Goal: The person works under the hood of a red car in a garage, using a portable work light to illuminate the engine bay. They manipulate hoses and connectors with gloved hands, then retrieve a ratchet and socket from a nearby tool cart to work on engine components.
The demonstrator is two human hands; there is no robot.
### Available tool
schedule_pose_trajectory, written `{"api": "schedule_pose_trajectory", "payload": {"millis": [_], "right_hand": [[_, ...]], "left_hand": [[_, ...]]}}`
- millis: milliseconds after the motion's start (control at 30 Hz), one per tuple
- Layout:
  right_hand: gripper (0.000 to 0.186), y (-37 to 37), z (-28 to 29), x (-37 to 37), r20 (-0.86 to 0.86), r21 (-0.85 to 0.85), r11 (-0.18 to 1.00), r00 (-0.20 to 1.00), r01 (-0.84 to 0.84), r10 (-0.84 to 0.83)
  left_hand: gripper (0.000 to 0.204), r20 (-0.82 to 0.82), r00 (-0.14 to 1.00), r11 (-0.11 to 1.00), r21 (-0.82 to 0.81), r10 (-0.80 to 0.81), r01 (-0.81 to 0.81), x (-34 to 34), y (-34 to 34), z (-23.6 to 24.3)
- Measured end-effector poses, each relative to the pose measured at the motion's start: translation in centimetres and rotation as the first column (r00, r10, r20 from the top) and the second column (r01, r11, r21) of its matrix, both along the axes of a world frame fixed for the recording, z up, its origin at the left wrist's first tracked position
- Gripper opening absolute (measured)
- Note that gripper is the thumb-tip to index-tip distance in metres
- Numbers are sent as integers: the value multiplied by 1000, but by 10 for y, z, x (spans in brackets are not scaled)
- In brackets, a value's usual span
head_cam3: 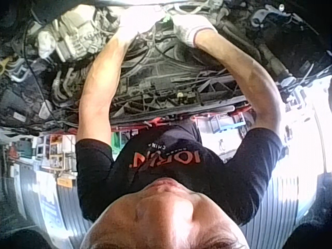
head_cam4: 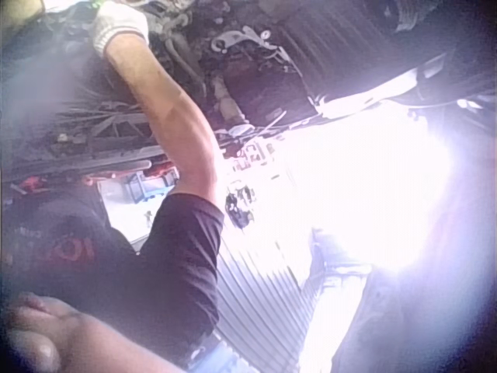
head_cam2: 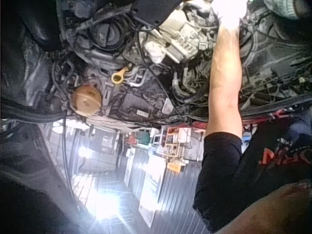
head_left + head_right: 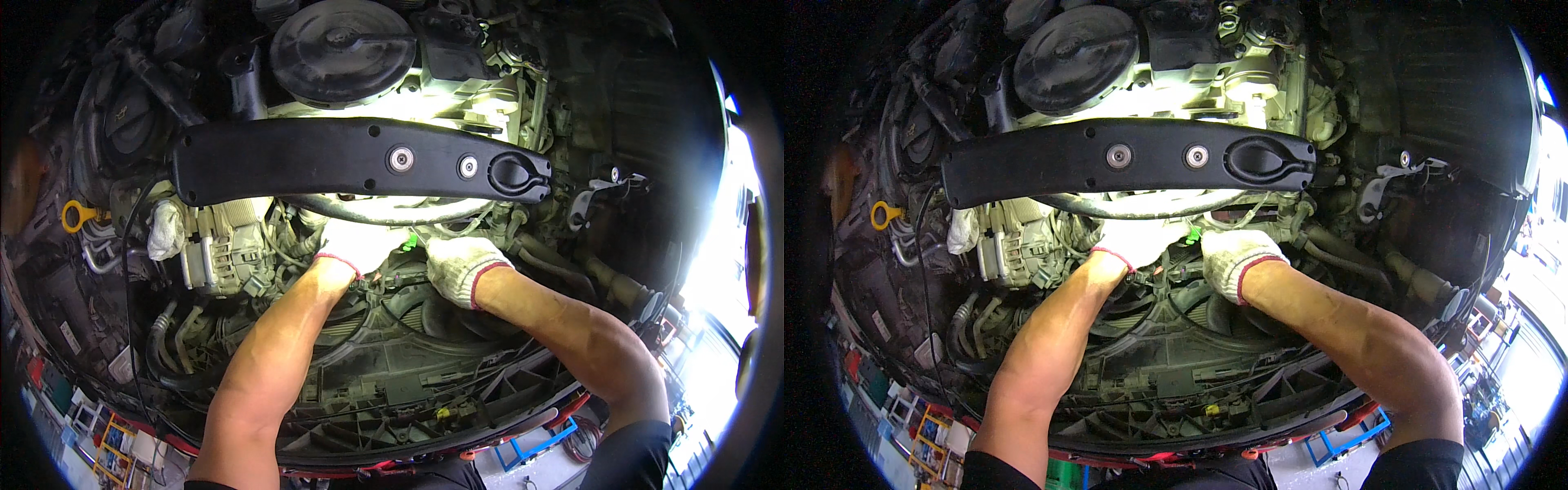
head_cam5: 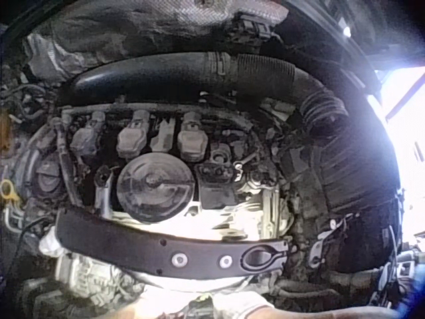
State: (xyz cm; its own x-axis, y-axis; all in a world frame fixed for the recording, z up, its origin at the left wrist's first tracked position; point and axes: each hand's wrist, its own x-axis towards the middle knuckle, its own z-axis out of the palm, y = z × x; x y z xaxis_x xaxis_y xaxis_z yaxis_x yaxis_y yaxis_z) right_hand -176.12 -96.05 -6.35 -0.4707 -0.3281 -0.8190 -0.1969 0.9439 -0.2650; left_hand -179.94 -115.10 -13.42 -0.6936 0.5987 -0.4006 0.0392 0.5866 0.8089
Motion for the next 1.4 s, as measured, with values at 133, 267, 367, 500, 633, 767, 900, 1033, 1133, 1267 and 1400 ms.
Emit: {"api": "schedule_pose_trajectory", "payload": {"millis": [133, 267, 367, 500, 633, 767, 900, 1033, 1133, 1267, 1400], "right_hand": [[24, -1, -1, 0, -11, -15, 1000, 1000, -6, 5], [25, -1, 0, 1, -6, -8, 997, 997, 77, -77], [25, -1, 1, 2, -24, -14, 999, 999, 46, -46], [26, -6, 6, -3, -18, 17, 996, 996, 87, -86], [26, -14, 12, -12, 77, 139, 988, 994, 66, -77], [25, -20, 15, -16, 81, 181, 983, 996, 12, -27], [25, -20, 14, -14, 55, 160, 987, 998, 6, -14], [24, -18, 10, -11, 66, 134, 991, 998, -10, 1], [26, -19, 7, -11, 83, 166, 986, 996, 23, -38], [25, -19, 6, -11, 94, 166, 986, 995, 17, -33], [24, -20, 10, -11, 127, 159, 987, 992, -4, -16]], "left_hand": [[47, -13, 1000, 999, 48, 4, -3, -1, 1, 0], [47, 36, 999, 999, 40, 15, -16, -1, 1, 2], [46, 85, 996, 999, 37, 26, -29, 0, 1, 1], [45, -62, 998, 1000, 23, -15, 16, 0, 1, -1], [45, 7, 1000, 1000, 23, 7, -7, 0, -1, -2], [46, -70, 998, 1000, 3, -6, 6, 2, 1, -3], [49, -188, 980, 984, -177, -63, 30, 6, 11, -4], [53, 71, 993, 886, -449, -97, 119, 8, 20, -4], [53, 90, 992, 905, -408, -94, 122, 6, 19, -5], [53, -24, 994, 968, -234, -102, 94, 1, 12, -5], [57, -98, 986, 979, -164, -136, 119, -1, 6, 1]]}}
